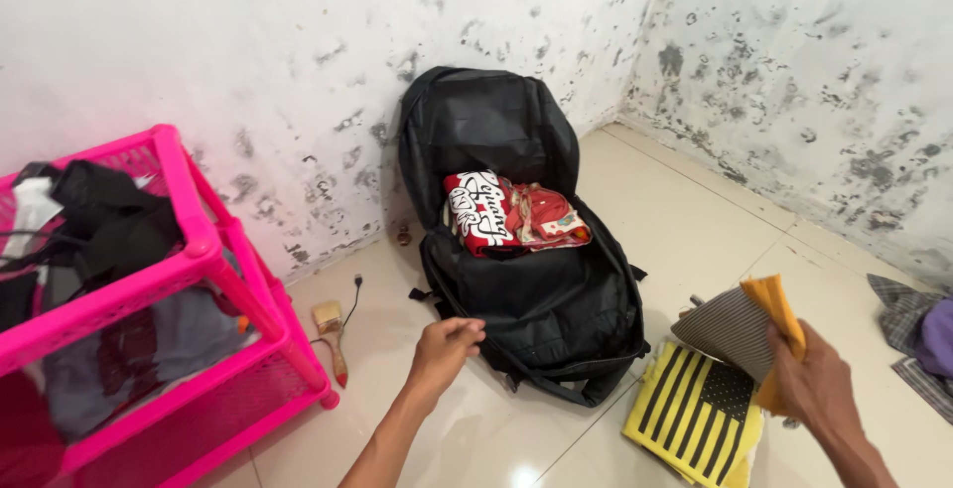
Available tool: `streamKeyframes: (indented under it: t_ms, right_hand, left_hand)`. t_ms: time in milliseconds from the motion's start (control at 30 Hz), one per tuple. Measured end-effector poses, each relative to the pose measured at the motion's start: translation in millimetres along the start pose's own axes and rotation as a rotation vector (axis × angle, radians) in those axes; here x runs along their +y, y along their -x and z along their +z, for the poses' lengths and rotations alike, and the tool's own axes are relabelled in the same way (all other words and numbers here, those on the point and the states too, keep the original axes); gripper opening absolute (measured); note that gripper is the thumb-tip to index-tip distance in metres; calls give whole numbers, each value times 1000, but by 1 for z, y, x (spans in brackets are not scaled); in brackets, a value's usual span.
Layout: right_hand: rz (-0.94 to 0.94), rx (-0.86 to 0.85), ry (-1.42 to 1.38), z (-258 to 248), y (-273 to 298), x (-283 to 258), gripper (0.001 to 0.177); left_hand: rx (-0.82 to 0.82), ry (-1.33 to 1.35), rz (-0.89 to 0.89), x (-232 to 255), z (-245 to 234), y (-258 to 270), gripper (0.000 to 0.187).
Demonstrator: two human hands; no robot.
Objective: The person folds several shirts and places them into a black backpack. They fold a red and white patterned shirt, a yellow and white striped shirt, a yellow shirt with a flag design, a white shirt with yellow stripes, and a red shirt, then place each into the backpack and zip it closed.
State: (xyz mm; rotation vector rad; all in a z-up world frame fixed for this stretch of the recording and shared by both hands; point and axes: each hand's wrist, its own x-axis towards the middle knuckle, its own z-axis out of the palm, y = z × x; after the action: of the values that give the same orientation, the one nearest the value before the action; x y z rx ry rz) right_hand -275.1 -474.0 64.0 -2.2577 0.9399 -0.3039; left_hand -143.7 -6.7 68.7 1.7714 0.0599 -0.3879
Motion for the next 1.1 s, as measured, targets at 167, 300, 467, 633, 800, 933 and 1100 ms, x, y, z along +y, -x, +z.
streamKeyframes:
  t_ms: [167, 300, 467, 633, 800, 933, 1100]
  right_hand:
    - [-263, 159, 115, -34, -5, -33, 43]
    - [-99, 2, -382, -50, 1, -76, 44]
    - [38, -231, -734, -68, 46, -140, 48]
    - [-127, -537, -1049, -69, 82, -176, 46]
    - [74, -607, -1202, -39, 86, -190, 43]
    - [268, -619, -1204, -16, 93, -192, 39]
    - [340, -595, -1157, -2, 99, -174, 40]
  left_hand:
    - [-5, 24, -17, -3, 0, -12, 36]
    - [-74, -11, 44, -1, 5, -16, 39]
    - [-212, 70, 96, 12, 32, -6, 54]
    - [-362, 330, 50, 29, 40, 19, 85]
    - [-521, 997, -37, 42, 23, 53, 87]
    - [-539, 776, -103, 50, -1, 70, 64]
    - [-596, 841, -151, 50, -16, 70, 50]
